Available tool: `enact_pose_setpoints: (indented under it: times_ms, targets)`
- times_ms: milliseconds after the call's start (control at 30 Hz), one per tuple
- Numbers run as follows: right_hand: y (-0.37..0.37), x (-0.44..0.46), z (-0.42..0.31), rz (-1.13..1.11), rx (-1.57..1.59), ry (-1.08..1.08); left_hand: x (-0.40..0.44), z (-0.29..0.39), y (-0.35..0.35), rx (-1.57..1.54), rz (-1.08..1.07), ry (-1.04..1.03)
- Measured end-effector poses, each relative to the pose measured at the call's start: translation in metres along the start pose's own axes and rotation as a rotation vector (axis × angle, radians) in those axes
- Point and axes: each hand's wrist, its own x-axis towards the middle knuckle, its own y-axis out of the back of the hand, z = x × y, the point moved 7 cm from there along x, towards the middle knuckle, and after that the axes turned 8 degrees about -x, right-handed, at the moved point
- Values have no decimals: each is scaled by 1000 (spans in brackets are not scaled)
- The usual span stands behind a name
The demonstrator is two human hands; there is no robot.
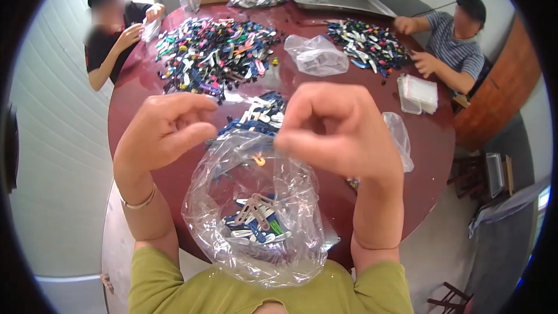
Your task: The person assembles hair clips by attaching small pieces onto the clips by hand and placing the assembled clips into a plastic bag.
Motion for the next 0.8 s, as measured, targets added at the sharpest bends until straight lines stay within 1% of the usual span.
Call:
enact_pose_setpoints:
  times_ms: [33, 100, 167, 200, 267, 300, 333, 433, 533, 633, 800]
  targets:
    - [-7, -1, -13, -110, -64, 116, 0, -4, -5, 22, -56, 8]
    - [-18, 0, -15, -139, -106, 63, 2, -13, -18, 65, -173, 15]
    - [-20, 7, 21, 17, -1, -272, 2, -12, -24, 37, -190, -34]
    - [-19, 16, 43, 114, -112, -171, 1, -10, -26, 36, -193, -58]
    - [-35, 22, 84, 20, -334, -148, 1, -6, -27, 39, -192, -92]
    - [-50, 20, 107, -205, -486, -168, 0, -4, -26, 43, -190, -101]
    - [-61, 17, 118, -337, -548, -262, 0, -3, -25, 47, -188, -110]
    - [-80, 14, 116, -519, -746, -346, -2, 0, -25, 30, -167, -179]
    - [-85, 13, 114, -597, -865, -369, -3, 1, -26, 28, -157, -210]
    - [-90, 10, 126, -598, -854, -364, -3, 1, -26, 49, -150, -223]
    - [-99, 9, 127, -570, -885, -327, -3, -6, -16, 72, -121, -131]
